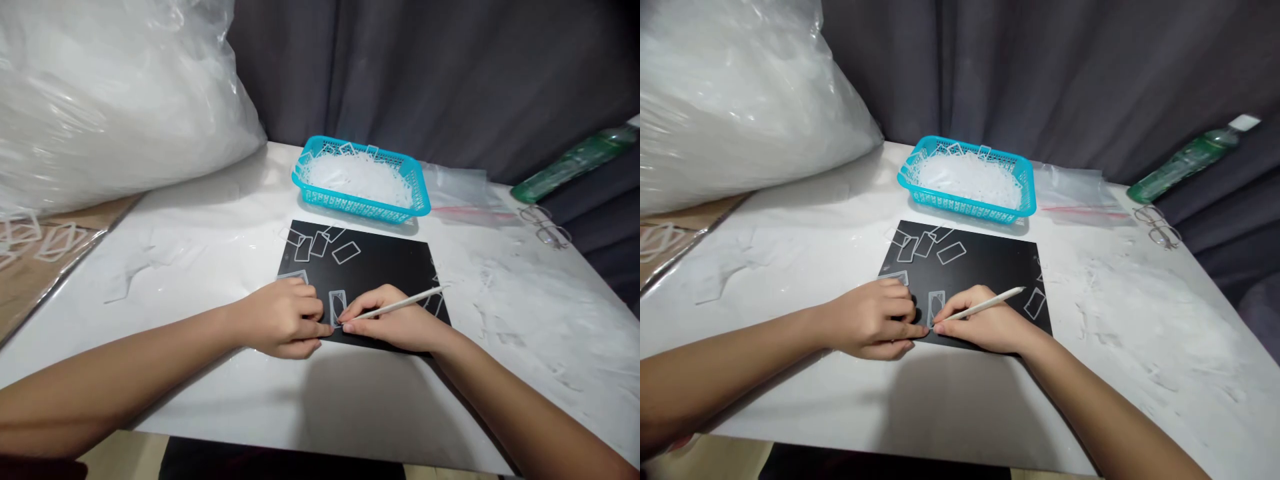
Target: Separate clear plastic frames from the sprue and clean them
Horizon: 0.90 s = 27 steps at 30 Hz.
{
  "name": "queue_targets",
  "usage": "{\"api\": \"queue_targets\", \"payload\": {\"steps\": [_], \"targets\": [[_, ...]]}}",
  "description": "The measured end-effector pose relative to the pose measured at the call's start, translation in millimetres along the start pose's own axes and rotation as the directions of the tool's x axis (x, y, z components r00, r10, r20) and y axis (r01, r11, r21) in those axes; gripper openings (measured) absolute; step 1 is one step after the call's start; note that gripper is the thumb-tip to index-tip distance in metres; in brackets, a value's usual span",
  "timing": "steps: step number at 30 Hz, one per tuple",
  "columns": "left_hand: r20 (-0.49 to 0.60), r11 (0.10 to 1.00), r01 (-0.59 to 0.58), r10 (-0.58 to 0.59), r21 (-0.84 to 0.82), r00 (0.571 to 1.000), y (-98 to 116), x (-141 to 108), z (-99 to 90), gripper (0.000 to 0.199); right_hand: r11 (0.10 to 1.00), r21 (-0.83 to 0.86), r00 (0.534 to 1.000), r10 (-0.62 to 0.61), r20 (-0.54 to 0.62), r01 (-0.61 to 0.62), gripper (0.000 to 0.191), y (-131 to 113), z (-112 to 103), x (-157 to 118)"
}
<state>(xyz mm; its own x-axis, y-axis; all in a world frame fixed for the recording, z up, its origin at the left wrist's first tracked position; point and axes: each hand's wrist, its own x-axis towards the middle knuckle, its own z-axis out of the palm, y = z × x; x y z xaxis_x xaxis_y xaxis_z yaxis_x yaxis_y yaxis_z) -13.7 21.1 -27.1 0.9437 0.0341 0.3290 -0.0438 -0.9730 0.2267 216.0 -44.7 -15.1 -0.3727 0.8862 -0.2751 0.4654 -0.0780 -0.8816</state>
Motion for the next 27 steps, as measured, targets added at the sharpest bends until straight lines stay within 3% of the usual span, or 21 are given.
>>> {"api": "queue_targets", "payload": {"steps": [4,9,18,20,22,25,27], "targets": [[0.044,1.0,0.01,-0.011,0.017,0.999,0,0,0.2,0.027,0.999,-0.05,1.0,-0.005,0.006,0.005,0.009,-1,3,1],[0.041,1.0,0.02,-0.02,0.008,0.999,1,0,0.9,0.025,0.979,-0.145,0.988,-0.152,-0.038,0.145,0.012,-6,6,-2],[0.015,0.998,0.022,-0.021,-0.051,1.0,0,0,2.2,0.026,0.94,-0.276,0.965,-0.236,-0.112,0.198,0.01,-4,10,-11],[-0.011,0.996,0.027,-0.028,-0.084,1.0,1,0,1.9,0.026,0.857,-0.415,0.932,-0.359,-0.055,0.306,0.014,1,16,-16],[-0.025,0.994,0.031,-0.034,-0.105,0.999,1,1,1.9,0.025,0.677,-0.622,0.874,-0.486,0.023,0.393,0.022,6,24,-20],[-0.025,0.993,0.035,-0.038,-0.113,0.999,1,2,2.5,0.024,0.406,-0.847,0.825,-0.561,0.065,0.344,0.027,11,34,-25],[-0.027,0.993,0.032,-0.036,-0.117,0.999,0,3,3.2,0.026,0.363,-0.889,0.817,-0.576,0.02,0.277,0.025,13,32,-25]]}}
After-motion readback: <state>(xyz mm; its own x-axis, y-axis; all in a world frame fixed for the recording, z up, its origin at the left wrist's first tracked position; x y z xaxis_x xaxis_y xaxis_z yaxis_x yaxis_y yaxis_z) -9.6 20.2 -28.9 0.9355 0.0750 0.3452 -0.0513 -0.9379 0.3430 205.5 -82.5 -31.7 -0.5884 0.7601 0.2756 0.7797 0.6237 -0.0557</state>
